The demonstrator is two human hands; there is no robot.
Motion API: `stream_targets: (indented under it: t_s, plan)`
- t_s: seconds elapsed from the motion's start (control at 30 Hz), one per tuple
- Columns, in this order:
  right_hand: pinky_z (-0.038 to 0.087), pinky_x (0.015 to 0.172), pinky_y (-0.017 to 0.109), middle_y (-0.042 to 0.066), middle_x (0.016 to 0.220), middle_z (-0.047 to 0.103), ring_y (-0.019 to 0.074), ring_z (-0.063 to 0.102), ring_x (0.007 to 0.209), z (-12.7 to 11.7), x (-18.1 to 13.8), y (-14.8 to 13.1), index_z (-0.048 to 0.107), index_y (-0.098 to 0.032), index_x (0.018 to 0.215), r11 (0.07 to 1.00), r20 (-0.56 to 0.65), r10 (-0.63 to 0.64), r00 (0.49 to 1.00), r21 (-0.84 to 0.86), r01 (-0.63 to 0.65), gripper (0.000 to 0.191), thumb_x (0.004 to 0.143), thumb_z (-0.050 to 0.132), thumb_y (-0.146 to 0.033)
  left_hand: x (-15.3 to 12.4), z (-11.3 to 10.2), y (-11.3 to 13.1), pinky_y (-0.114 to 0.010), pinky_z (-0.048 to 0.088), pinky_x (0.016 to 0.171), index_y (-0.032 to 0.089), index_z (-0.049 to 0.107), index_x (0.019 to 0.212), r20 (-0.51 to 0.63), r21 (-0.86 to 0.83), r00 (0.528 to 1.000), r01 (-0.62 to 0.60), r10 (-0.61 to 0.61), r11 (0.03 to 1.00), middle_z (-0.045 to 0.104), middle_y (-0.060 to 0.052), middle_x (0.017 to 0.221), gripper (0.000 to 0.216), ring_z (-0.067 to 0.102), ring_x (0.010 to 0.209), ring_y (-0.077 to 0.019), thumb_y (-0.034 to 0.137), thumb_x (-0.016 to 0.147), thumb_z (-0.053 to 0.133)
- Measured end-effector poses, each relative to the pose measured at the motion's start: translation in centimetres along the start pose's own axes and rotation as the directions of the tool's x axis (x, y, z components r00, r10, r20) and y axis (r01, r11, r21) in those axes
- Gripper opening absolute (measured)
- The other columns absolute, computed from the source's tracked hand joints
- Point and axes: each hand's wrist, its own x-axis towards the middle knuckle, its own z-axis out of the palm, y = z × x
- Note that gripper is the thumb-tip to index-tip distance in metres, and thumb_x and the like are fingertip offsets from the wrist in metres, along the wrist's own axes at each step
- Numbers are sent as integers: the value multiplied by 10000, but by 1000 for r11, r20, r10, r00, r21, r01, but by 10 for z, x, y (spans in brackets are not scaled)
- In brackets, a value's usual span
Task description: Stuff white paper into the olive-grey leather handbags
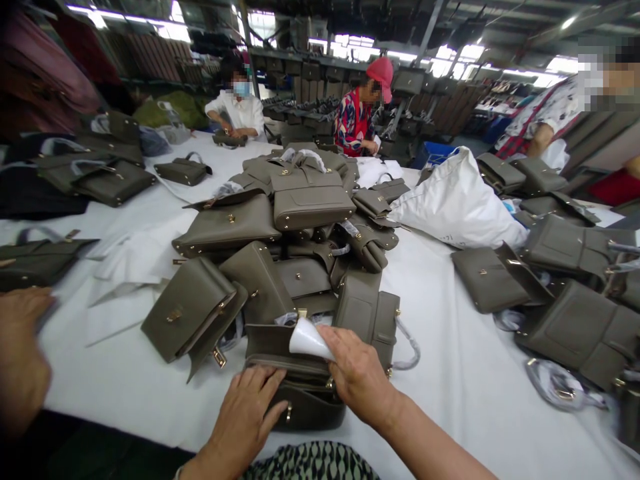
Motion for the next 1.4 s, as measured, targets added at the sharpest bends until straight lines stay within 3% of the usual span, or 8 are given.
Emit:
stream_targets:
  t_s: [0.13,0.3,0.47,0.63,0.97,1.1,1.27,1.4]
  plan:
    - [556,927,313,92,1200,613,166,610,1056,14,5,-9,383,-223,1385,984,42,54,998,165,-60,470,922,461,-215,-14,11,-1,-445,410,938,252,586,1193,-31,11,999,-37,37,999,624,-61,1155,332,520,1088,-278,157,886,503]
    - [544,931,350,104,1185,616,182,605,1053,30,-7,-10,366,-209,1403,974,185,21,982,219,-62,491,919,448,-211,-9,5,11,-507,383,975,208,641,1043,160,-13,984,82,-79,997,660,-59,1076,283,511,1133,-307,112,904,413]
    - [553,847,345,101,1082,631,187,613,950,37,-17,-17,367,-203,1419,971,375,-13,927,227,-79,523,900,426,-183,2,-13,12,-612,189,1130,222,597,1218,320,-117,944,122,-78,986,506,-86,1424,376,231,1419,-380,181,854,512]
    - [533,906,396,123,1166,610,240,608,1048,38,-15,-25,331,-189,1444,992,545,53,837,67,-107,626,831,436,-119,-8,-14,4,-608,164,1139,254,634,1054,302,-153,953,57,-8,987,400,-46,1511,359,107,1465,-355,83,760,520]
    - [532,769,314,106,1043,682,222,668,905,27,-1,-39,472,-187,1299,996,688,-78,722,23,86,497,804,457,-156,-17,-7,1,-630,153,1137,263,682,896,308,-166,951,42,11,985,419,-46,1500,323,178,1446,-364,61,674,561]
    - [557,706,381,174,952,703,283,691,851,55,13,-55,583,-90,1148,973,793,7,609,-146,179,393,768,578,-187,-12,-11,-4,-637,151,1142,278,682,974,355,-199,934,43,31,979,408,-27,1510,375,158,1451,-371,85,677,559]
    - [563,710,417,167,974,697,290,673,907,100,32,-55,668,-86,937,877,817,-274,508,-5,481,191,817,559,-186,-10,-9,-9,-618,155,1144,280,704,993,341,-196,940,61,10,979,385,-69,1521,407,150,1454,-372,94,643,611]
    - [530,860,474,131,997,691,306,640,991,101,43,-45,691,-107,902,864,851,-283,443,26,503,176,796,571,-180,-13,-9,-8,-606,173,1138,273,716,890,279,-207,960,57,3,977,390,-67,1517,306,196,1445,-345,100,647,642]
